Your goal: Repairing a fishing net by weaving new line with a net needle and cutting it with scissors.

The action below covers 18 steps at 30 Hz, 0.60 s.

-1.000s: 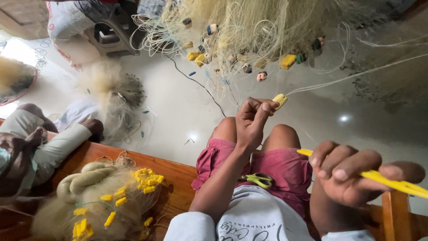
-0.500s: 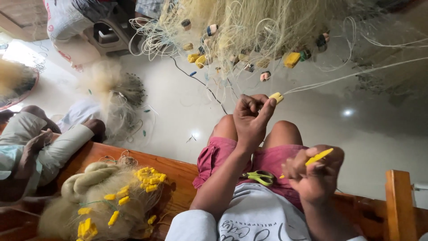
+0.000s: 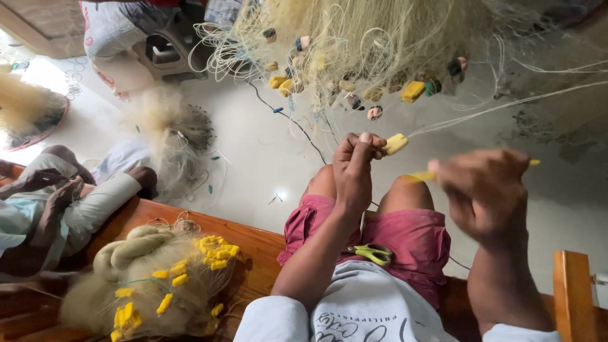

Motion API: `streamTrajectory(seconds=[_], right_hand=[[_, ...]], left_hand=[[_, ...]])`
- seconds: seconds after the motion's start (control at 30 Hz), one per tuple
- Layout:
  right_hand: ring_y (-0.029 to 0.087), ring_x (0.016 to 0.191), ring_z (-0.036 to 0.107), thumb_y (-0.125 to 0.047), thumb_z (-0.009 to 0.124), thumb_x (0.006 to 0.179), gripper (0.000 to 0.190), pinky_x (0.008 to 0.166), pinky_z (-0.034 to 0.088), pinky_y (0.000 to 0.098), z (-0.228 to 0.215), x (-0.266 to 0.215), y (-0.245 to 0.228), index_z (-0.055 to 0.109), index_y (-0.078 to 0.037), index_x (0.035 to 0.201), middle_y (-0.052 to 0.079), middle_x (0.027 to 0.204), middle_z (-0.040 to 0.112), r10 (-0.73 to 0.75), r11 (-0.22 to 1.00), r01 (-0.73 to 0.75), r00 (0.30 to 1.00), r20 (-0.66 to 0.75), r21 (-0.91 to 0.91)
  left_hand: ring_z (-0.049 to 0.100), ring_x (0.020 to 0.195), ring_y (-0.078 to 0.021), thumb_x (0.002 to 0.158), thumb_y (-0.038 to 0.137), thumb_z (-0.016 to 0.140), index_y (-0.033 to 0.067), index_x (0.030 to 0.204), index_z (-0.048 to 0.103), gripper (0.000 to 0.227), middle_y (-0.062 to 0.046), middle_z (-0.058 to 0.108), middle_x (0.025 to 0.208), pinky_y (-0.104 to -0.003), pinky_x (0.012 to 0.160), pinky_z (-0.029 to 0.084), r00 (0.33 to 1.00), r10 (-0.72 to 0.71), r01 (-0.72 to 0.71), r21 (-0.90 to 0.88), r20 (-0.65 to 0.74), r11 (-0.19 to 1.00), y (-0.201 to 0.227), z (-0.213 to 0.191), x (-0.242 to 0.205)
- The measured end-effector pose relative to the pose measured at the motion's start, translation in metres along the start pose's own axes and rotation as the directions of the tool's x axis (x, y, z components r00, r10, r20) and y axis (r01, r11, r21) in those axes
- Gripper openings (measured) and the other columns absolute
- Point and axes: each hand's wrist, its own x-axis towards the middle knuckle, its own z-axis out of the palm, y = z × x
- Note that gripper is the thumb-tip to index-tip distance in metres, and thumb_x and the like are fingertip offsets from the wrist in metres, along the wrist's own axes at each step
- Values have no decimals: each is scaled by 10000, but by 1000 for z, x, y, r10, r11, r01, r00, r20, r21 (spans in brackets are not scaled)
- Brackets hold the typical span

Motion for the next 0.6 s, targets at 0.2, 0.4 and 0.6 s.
streamTrajectory(seconds=[0.2, 0.4, 0.6], right_hand=[[205, 824, 550, -181, 736, 1037, 109, 858, 318, 368, 35, 30, 18, 803, -162, 1121, -24, 1008, 749, 59, 989, -53, 998, 34, -139], [227, 841, 608, -130, 740, 1013, 114, 850, 346, 370, 48, 36, 18, 789, -104, 1112, 46, 1014, 756, 140, 990, -140, 989, 39, 4], [205, 782, 688, -108, 793, 939, 184, 837, 530, 320, 62, 34, 30, 770, -74, 1118, 47, 868, 697, 173, 958, -146, 981, -92, 248]], left_hand=[[553, 644, -149, 991, 117, 568, 98, 711, 519, 286, -117, 672, 770, -287, 679, 504, 992, -85, 75, -105, -88, 992, 7, 4, 5], [545, 606, -130, 993, 130, 563, 49, 737, 604, 271, -114, 681, 761, -292, 663, 509, 989, -117, 108, -101, -92, 989, 17, 12, 3], [637, 607, -182, 993, 162, 591, 94, 726, 535, 281, -169, 669, 749, -281, 673, 537, 986, -130, 118, -115, -104, 986, 11, 12, 6]])
